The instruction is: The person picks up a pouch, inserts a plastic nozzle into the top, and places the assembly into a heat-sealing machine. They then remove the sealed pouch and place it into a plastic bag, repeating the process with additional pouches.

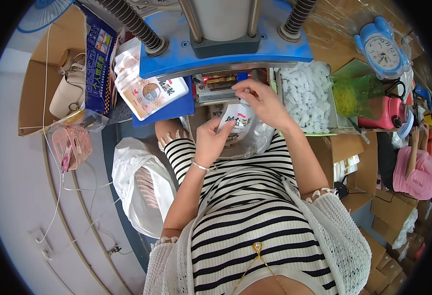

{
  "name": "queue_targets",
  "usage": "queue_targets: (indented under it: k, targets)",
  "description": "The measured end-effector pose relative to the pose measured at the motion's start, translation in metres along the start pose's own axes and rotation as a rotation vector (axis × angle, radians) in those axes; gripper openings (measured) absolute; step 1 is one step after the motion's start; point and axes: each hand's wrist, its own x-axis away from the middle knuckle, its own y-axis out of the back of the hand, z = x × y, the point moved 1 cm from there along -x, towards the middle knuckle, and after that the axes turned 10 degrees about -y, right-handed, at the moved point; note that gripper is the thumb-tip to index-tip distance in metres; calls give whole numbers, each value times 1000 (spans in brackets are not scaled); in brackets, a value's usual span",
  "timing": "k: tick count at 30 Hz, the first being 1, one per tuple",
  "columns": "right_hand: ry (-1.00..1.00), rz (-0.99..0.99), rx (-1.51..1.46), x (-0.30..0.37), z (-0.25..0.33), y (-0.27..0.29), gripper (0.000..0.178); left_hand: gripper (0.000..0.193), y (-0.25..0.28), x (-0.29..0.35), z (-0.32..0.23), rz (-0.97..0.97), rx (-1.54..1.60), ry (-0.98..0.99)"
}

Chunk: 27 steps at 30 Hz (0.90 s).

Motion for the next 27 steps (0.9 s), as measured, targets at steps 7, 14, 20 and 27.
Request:
queue_targets:
  k: [7,14,20,27]
  targets:
    - [-253,-67,-321,0,-11,9,18,26,-6,-3,16,-2,182,30]
    - [-304,8,-264,1,-20,-1,21,24,-15,-6,17,25,178,67]
    - [-218,-274,-146,8,-22,2,20,25,1,-20,17,-115,297,20]
    - [-199,-635,92,11,-47,53,19,27,21,-50,8,-152,218,30]
